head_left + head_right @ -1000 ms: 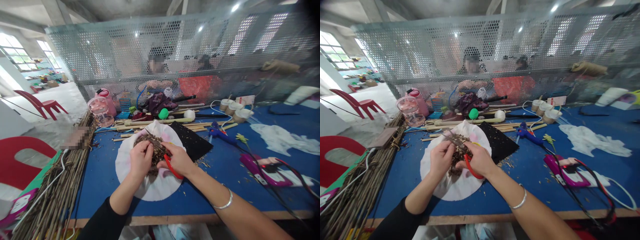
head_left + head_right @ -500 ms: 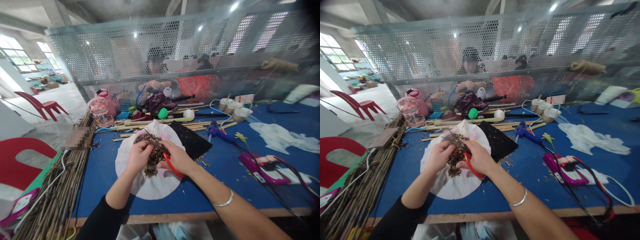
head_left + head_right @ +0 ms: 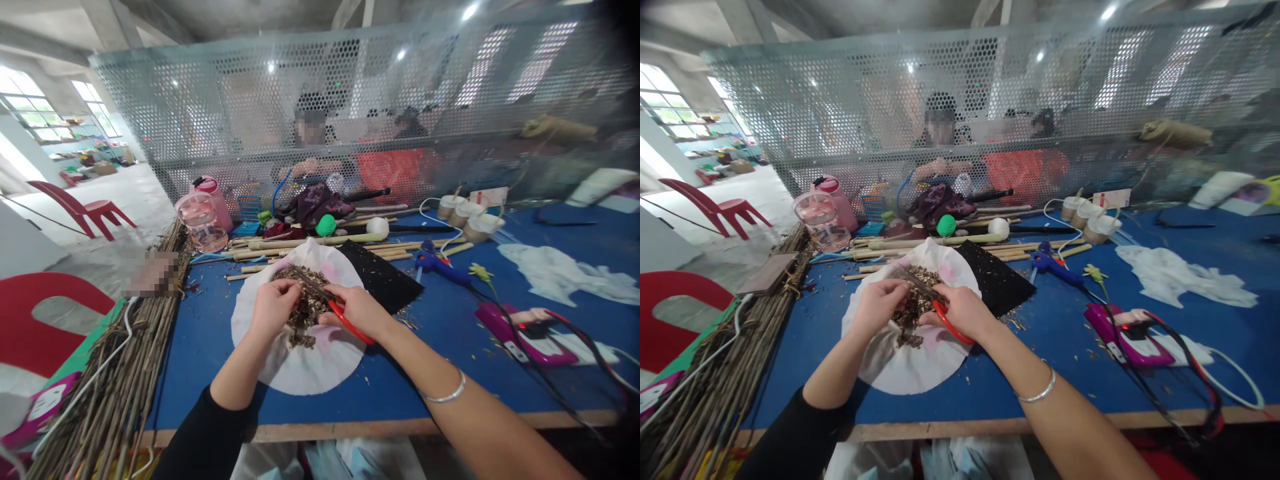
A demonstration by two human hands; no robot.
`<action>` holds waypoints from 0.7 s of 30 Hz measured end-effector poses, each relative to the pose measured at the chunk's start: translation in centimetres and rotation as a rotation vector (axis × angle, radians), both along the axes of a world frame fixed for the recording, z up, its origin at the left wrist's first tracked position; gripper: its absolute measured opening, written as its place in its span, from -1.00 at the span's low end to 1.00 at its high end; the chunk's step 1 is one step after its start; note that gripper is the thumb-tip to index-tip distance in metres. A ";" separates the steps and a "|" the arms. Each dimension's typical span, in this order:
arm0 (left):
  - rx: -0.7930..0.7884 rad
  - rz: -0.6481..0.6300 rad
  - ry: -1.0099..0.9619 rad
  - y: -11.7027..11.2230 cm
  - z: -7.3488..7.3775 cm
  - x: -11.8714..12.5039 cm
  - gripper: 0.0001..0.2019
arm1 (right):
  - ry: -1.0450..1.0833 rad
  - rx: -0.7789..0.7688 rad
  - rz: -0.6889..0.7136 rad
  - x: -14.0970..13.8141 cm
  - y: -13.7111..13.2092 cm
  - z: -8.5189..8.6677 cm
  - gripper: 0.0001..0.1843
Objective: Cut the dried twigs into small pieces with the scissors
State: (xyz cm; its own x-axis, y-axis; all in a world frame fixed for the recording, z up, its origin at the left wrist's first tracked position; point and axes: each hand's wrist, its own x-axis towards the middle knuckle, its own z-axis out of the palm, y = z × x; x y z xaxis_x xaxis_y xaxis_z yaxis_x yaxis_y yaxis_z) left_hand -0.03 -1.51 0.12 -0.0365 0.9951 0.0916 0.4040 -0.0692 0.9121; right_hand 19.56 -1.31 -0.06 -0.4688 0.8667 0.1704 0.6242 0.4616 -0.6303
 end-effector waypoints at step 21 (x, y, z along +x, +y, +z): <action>0.335 -0.078 0.521 2.0 -2.7 -0.2 -0.84 | -0.006 0.161 -0.141 1.7 1.4 -0.3 -0.39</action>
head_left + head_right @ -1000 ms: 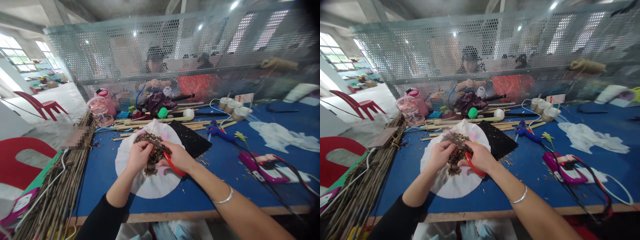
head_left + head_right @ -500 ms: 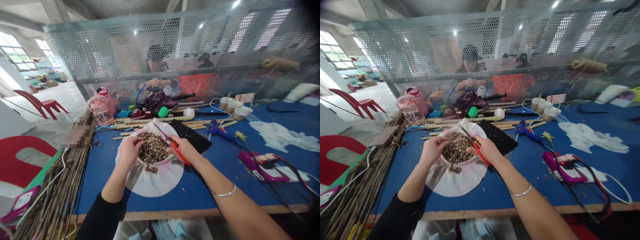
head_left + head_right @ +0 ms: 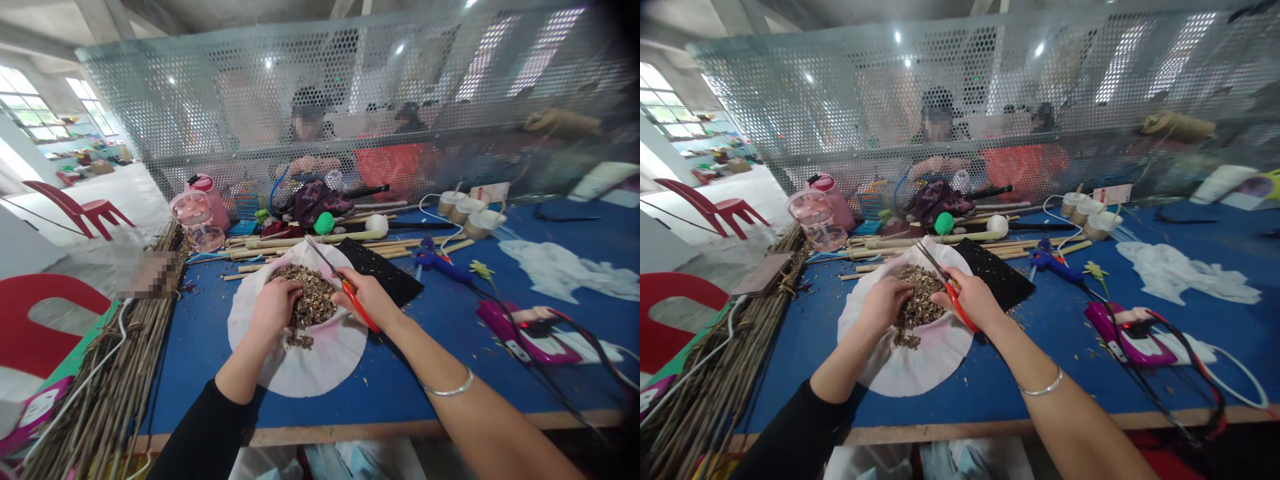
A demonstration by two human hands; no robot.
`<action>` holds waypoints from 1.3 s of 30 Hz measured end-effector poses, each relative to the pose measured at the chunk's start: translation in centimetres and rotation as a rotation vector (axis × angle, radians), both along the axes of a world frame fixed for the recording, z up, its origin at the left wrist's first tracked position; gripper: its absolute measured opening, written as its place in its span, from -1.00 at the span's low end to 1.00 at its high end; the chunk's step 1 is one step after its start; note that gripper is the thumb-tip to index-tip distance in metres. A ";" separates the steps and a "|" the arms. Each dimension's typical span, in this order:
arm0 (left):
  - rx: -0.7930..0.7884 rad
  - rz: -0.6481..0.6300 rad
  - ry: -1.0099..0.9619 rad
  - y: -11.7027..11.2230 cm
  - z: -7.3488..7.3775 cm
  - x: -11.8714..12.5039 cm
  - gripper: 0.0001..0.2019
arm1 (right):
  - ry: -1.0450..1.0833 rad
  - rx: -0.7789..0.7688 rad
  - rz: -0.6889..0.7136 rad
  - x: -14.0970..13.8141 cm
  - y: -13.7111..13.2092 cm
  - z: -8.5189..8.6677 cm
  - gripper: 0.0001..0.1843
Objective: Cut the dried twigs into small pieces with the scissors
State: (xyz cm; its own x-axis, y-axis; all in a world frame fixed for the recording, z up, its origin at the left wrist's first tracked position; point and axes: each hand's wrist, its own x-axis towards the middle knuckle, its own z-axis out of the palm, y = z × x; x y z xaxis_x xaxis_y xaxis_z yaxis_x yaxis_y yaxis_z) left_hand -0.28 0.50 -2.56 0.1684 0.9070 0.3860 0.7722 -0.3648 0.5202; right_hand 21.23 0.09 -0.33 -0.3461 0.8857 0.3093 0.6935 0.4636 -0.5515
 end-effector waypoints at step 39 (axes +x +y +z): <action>-0.590 -0.025 -1.389 -2.5 2.7 2.8 -0.95 | -0.091 0.171 0.116 -2.7 -1.7 0.2 -0.27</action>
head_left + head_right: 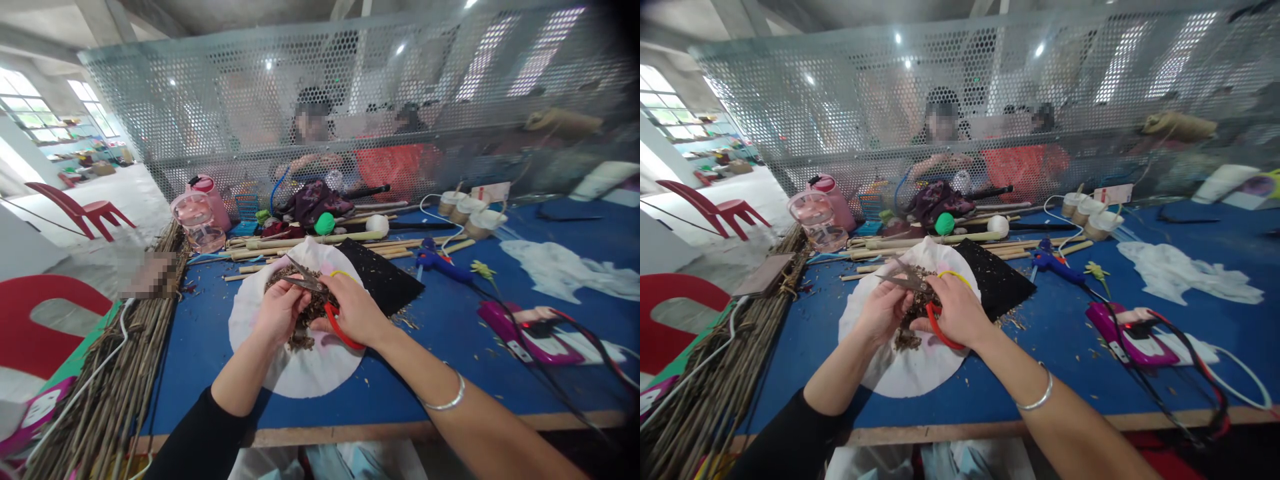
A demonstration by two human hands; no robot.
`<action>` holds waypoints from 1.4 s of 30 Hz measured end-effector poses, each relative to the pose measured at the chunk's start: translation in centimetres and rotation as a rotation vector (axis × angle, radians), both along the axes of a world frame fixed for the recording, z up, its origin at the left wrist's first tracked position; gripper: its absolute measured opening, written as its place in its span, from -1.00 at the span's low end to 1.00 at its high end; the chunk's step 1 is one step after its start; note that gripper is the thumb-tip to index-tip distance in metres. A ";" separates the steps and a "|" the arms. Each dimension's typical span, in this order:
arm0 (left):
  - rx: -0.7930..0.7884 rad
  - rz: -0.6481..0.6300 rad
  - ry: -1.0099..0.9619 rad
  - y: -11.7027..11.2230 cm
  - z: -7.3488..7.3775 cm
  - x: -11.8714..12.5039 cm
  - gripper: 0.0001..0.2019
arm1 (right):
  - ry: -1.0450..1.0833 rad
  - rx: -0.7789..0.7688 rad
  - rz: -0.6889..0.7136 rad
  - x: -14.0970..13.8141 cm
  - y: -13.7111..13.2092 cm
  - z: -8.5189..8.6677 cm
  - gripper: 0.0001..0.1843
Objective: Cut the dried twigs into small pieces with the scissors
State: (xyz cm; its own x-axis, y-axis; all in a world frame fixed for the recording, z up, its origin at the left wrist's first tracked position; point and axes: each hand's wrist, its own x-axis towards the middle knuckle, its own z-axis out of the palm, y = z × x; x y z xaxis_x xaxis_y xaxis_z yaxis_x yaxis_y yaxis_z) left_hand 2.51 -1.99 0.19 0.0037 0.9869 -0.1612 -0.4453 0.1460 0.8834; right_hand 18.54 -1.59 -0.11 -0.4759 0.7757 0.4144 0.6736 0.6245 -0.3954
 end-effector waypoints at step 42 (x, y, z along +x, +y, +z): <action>0.234 0.131 1.189 1.5 0.2 -5.5 -0.78 | 0.054 -0.166 -0.170 1.9 1.5 -0.3 -0.43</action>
State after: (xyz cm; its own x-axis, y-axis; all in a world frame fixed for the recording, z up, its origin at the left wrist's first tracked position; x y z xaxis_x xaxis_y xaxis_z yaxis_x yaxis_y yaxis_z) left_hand -3.00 -0.47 0.43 -0.1271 0.9743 0.1859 0.6600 -0.0569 0.7491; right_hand 20.49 -0.14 -0.37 -0.3128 0.9026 0.2956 0.7386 0.4268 -0.5218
